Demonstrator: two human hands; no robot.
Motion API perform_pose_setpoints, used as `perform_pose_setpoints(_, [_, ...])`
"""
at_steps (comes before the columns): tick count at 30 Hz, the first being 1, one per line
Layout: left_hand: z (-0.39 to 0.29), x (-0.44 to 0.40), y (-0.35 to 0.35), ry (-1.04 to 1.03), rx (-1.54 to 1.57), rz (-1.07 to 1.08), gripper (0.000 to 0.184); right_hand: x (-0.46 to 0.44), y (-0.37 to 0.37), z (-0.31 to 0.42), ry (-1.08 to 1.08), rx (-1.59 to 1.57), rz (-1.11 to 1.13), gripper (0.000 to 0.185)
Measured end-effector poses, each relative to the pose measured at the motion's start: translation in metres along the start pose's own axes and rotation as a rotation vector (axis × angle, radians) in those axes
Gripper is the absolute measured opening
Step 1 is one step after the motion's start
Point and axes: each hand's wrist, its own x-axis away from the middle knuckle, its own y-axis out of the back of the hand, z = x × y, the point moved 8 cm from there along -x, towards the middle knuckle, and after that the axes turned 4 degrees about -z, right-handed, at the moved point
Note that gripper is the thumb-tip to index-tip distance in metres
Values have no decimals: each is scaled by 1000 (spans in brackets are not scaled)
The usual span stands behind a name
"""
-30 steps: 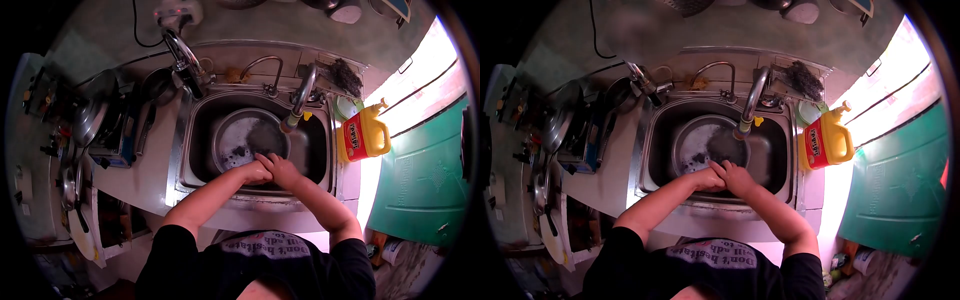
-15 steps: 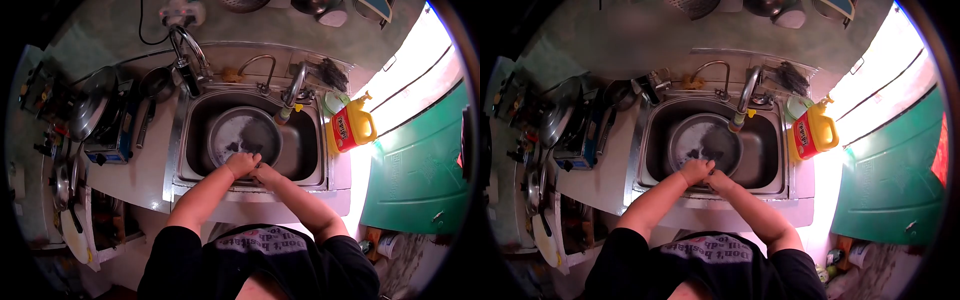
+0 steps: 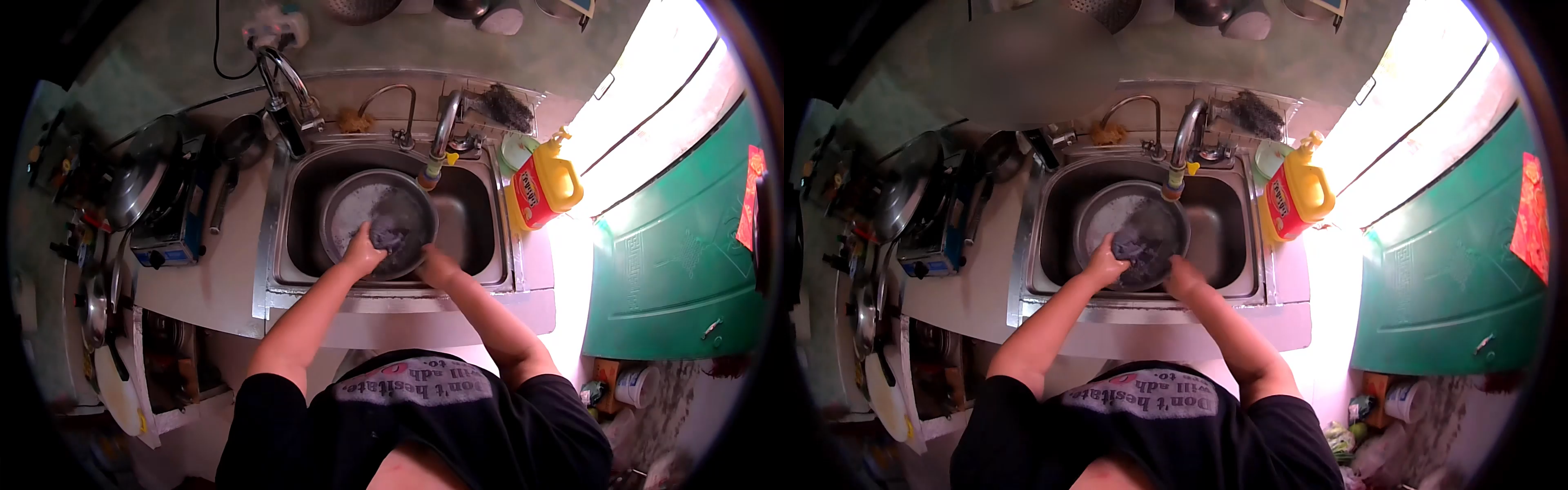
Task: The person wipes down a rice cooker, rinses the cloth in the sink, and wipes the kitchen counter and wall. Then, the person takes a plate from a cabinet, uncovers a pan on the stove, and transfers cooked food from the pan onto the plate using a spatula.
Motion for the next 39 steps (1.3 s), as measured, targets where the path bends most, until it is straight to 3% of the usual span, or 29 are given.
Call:
perform_pose_setpoints(1, [26, 3, 4, 266, 311, -84, 43, 1, 14, -1, 50, 119, -96, 42])
perform_pose_setpoints(2, [27, 13, 0, 533, 480, 79, 48, -1, 21, 6, 59, 119, -94, 42])
perform_pose_setpoints(4, [22, 22, 1, 521, 594, 83, 45, 1, 26, 18, -172, -533, 113, 42])
perform_pose_setpoints(5, [17, 25, -3, 501, 707, 94, 43, 6, 34, 32, -169, -529, 114, 42])
perform_pose_setpoints(7, [6, 33, -11, 466, 774, 94, 43, 11, 42, 60, -150, -815, 89, 44])
perform_pose_setpoints(9, [-2, 48, -18, 451, 840, 63, 43, 7, 26, 56, -110, -845, 54, 36])
perform_pose_setpoints(11, [-16, 58, -23, 394, 1053, 15, 39, 4, 25, 56, 3, -573, -5, 24])
perform_pose_setpoints(13, [1, 75, -25, 506, 1134, -68, 36, 8, 40, 65, 20, -733, -93, 17])
perform_pose_setpoints(15, [18, 94, -34, 721, 1405, -135, 32, 4, 51, 74, 119, -946, -126, 15])
perform_pose_setpoints(17, [42, 110, -44, 788, 1403, -132, 33, 8, 67, 98, 184, -860, -85, 15])
perform_pose_setpoints(19, [67, 129, -22, 806, 712, -440, 40, 17, 74, 123, 264, -737, -95, 14])
perform_pose_setpoints(20, [22, 126, 5, 542, 653, -488, 48, 24, 71, 140, 313, -722, -33, 14])
perform_pose_setpoints(21, [7, 128, 14, 544, 651, -498, 48, 31, 71, 158, 362, -705, 25, 15])
perform_pose_setpoints(23, [-58, 117, 48, -86, 473, -515, 57, 50, 63, 184, 430, -642, 218, 17])
perform_pose_setpoints(24, [-67, 118, 58, -88, 474, -526, 57, 56, 59, 189, 442, -597, 259, 17])
perform_pose_setpoints(26, [-87, 114, 62, -149, 685, -281, 55, 65, 63, 202, 434, -565, 308, 17])
perform_pose_setpoints(27, [-90, 118, 74, -150, 689, -287, 55, 68, 70, 206, 409, -580, 317, 17])
perform_pose_setpoints(29, [-73, 128, 61, 176, 555, 99, 43, 65, 87, 209, 507, -480, 177, 17])
perform_pose_setpoints(30, [-79, 134, 75, 44, 511, 32, 28, 65, 92, 215, 487, -456, 178, 17])
perform_pose_setpoints(34, [-27, 164, 100, 17, 615, -25, 27, 55, 65, 235, 518, -387, 133, 16])
perform_pose_setpoints(36, [22, 179, 124, 367, 783, -153, 32, 45, 33, 249, 565, -284, 7, 23])
perform_pose_setpoints(37, [48, 181, 145, 433, 483, -246, 46, 41, 13, 256, 527, -34, -157, 42])
perform_pose_setpoints(38, [70, 186, 165, 401, 217, -446, 52, 45, -8, 267, 636, 107, -325, 60])
perform_pose_setpoints(39, [82, 194, 183, 360, -53, -643, 57, 46, -43, 267, 701, 147, -296, 68])
